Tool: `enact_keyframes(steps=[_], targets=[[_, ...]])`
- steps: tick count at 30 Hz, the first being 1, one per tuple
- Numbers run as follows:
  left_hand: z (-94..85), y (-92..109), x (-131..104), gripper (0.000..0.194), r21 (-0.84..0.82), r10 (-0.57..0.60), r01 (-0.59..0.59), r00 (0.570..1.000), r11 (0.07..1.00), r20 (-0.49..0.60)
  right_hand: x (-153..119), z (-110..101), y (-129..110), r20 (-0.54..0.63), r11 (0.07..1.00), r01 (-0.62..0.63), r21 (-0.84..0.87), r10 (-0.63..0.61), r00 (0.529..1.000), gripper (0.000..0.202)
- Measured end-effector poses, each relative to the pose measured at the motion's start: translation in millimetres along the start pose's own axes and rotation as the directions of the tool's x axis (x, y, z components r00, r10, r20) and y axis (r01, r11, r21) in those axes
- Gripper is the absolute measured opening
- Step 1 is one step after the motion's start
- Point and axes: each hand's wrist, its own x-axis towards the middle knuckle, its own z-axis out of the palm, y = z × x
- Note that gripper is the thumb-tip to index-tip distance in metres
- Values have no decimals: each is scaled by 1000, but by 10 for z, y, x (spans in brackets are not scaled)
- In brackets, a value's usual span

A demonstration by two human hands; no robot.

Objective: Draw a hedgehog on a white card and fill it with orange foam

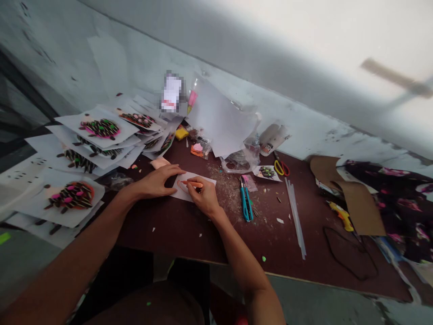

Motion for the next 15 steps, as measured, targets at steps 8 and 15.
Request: enact_keyframes(steps=[8,15], targets=[[-4,0,10,67,9,-3,2,1000,1000,8,29,36,18,22,1000,13,4,-13,1000,17],[3,-10,10,67,0,-6,6,1000,1000,1,39,42,20,53,1000,3,3,-3,999,18]])
